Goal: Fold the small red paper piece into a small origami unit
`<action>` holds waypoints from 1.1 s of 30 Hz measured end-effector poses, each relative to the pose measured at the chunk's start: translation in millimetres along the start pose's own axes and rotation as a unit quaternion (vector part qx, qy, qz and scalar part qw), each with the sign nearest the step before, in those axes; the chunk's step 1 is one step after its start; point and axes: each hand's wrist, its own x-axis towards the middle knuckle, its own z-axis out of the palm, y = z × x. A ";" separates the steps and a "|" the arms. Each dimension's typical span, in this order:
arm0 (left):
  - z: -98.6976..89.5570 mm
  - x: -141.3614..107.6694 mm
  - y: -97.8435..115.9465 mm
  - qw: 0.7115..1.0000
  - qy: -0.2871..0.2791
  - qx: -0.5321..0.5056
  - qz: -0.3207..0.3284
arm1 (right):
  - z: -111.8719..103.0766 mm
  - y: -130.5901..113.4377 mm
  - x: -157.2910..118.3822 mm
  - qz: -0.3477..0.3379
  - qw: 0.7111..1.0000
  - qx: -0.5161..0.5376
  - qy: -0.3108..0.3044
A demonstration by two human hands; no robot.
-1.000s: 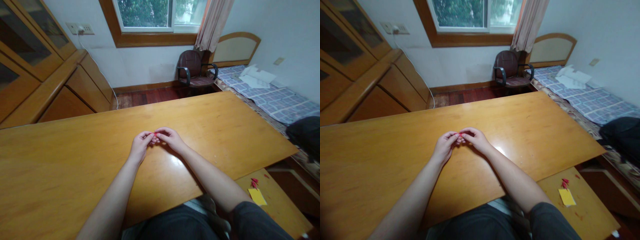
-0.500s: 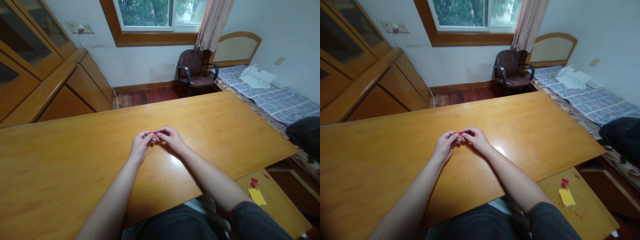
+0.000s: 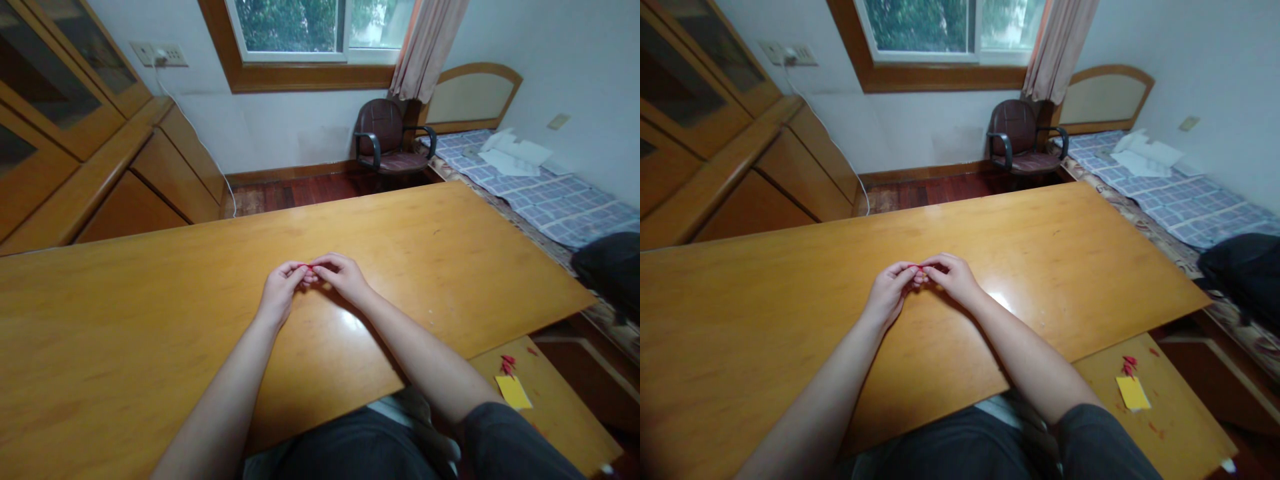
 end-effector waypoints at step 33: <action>0.4 -2.6 4.6 1.000 -0.002 0.001 -0.009 | -1.8 -0.3 -3.0 -0.023 0.999 -0.004 -0.024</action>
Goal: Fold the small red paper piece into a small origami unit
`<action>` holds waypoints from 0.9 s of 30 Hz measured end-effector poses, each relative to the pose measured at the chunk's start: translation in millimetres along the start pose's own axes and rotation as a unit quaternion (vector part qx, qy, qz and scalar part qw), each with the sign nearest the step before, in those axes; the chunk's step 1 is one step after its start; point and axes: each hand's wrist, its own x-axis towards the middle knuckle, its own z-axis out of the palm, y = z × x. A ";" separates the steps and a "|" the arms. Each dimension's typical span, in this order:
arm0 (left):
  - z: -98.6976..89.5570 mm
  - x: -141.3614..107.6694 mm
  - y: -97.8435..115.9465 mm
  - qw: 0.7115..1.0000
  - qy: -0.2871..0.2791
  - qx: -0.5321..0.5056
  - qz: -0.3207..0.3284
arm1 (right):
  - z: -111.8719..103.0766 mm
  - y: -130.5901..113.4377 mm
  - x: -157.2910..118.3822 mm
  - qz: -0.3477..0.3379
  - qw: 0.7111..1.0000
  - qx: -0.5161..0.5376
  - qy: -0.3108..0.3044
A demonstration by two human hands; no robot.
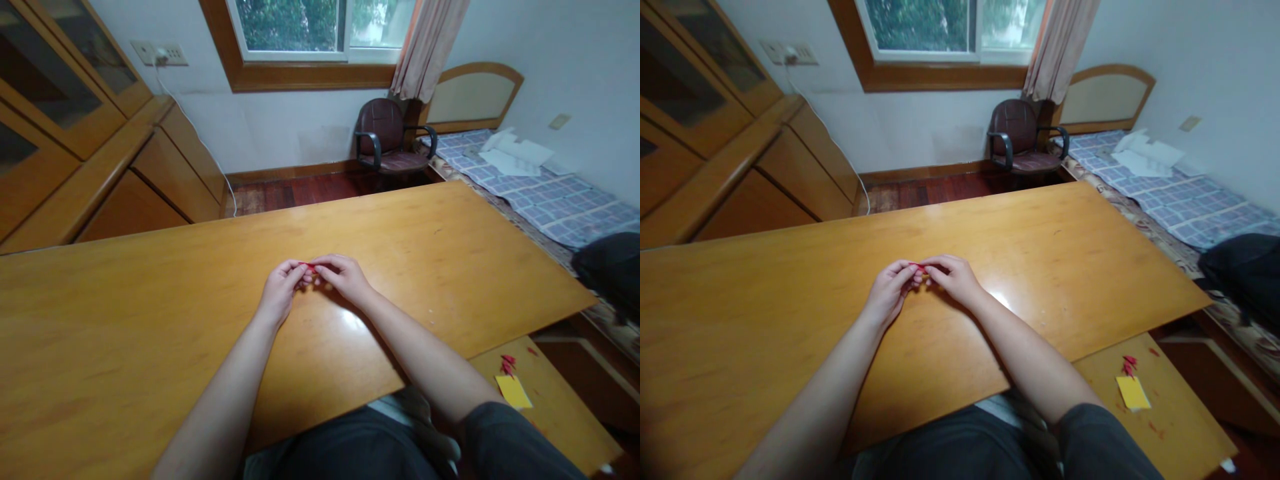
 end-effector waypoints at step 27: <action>-0.5 -0.3 -4.2 0.999 -0.006 0.017 0.046 | 3.1 -2.2 -0.1 0.062 0.996 0.055 0.007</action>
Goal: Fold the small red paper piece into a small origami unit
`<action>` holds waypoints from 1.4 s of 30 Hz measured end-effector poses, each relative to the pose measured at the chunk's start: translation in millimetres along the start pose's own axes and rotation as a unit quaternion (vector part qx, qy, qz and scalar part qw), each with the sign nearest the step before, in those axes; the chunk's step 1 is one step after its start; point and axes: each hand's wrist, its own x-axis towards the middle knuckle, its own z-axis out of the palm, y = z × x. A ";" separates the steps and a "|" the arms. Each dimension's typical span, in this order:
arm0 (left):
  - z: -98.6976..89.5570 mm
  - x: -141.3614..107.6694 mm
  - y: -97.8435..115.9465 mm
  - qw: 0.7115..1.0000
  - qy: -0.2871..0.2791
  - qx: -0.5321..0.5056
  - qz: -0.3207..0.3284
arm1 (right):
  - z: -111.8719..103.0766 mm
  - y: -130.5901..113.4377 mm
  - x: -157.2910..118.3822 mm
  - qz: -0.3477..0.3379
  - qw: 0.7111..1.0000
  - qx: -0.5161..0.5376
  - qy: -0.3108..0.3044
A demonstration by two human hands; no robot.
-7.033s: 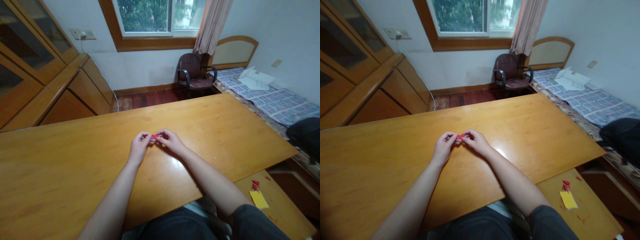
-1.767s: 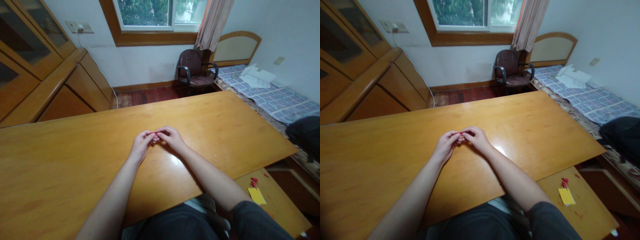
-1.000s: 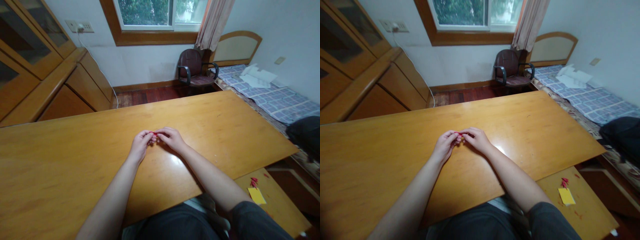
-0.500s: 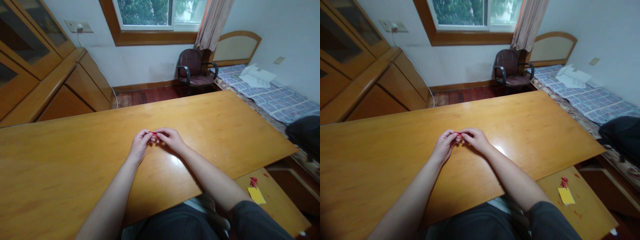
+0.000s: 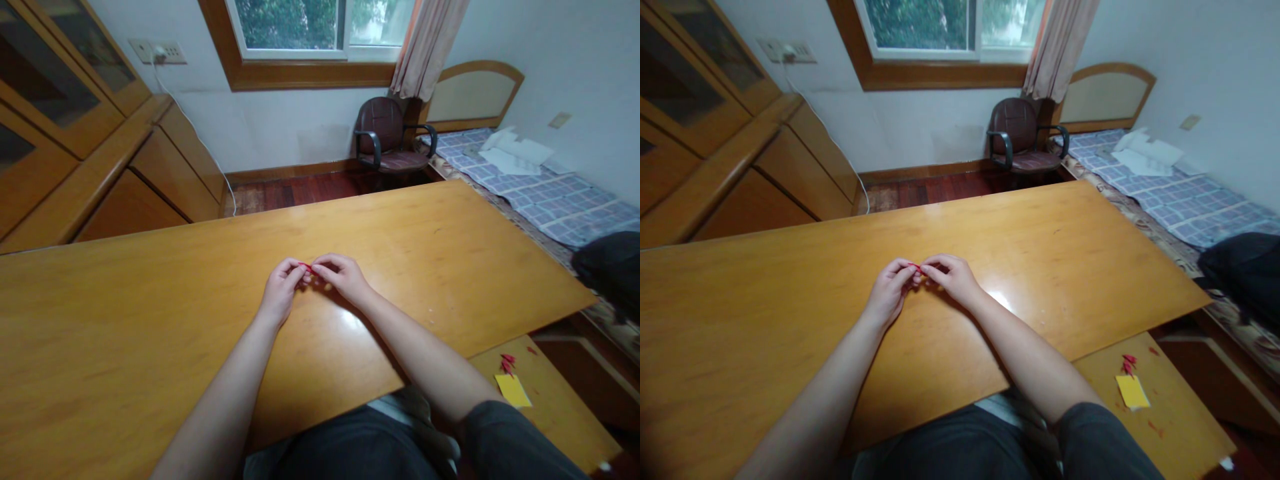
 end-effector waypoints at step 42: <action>-1.4 0.8 -0.9 1.000 0.006 0.020 -0.016 | 0.1 7.0 3.1 0.065 0.996 0.059 -0.021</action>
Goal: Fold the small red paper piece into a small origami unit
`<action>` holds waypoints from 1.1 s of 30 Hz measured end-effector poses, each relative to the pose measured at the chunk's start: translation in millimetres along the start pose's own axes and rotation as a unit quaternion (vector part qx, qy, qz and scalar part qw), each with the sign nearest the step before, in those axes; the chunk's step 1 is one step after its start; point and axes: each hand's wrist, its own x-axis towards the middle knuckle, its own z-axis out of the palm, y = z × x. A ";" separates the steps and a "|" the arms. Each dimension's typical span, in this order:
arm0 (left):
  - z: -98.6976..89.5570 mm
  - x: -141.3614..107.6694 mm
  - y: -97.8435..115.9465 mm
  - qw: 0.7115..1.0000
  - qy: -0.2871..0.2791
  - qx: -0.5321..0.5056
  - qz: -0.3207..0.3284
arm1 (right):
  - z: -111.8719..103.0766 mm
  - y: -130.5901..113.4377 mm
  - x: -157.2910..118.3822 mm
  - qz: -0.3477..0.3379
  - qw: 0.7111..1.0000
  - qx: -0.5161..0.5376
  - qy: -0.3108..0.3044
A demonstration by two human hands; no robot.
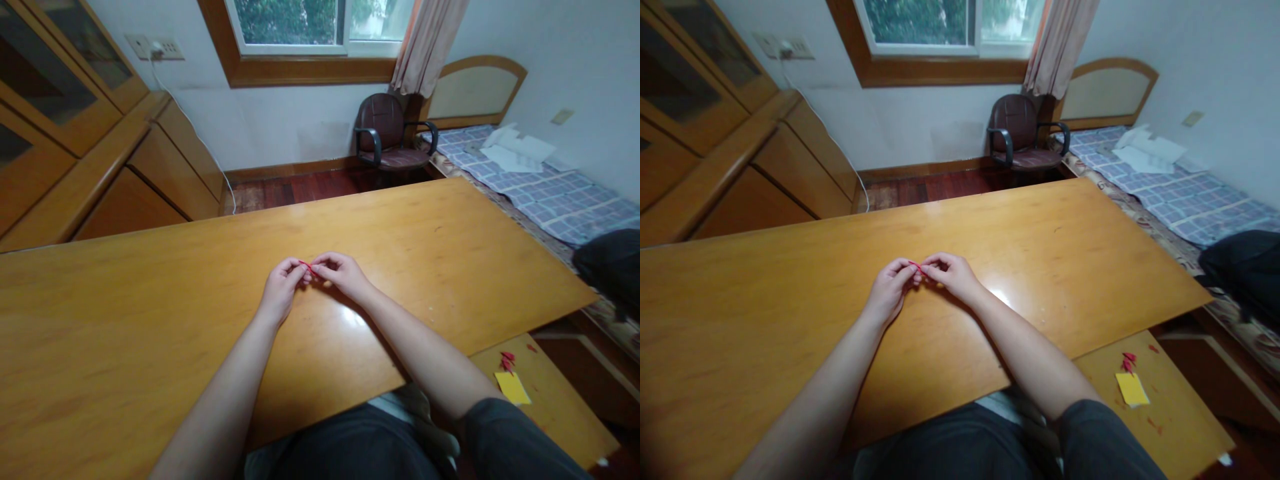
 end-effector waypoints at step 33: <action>-4.7 1.5 -5.5 1.000 -0.010 0.002 0.030 | -0.1 -1.0 0.3 0.007 1.000 0.021 -0.003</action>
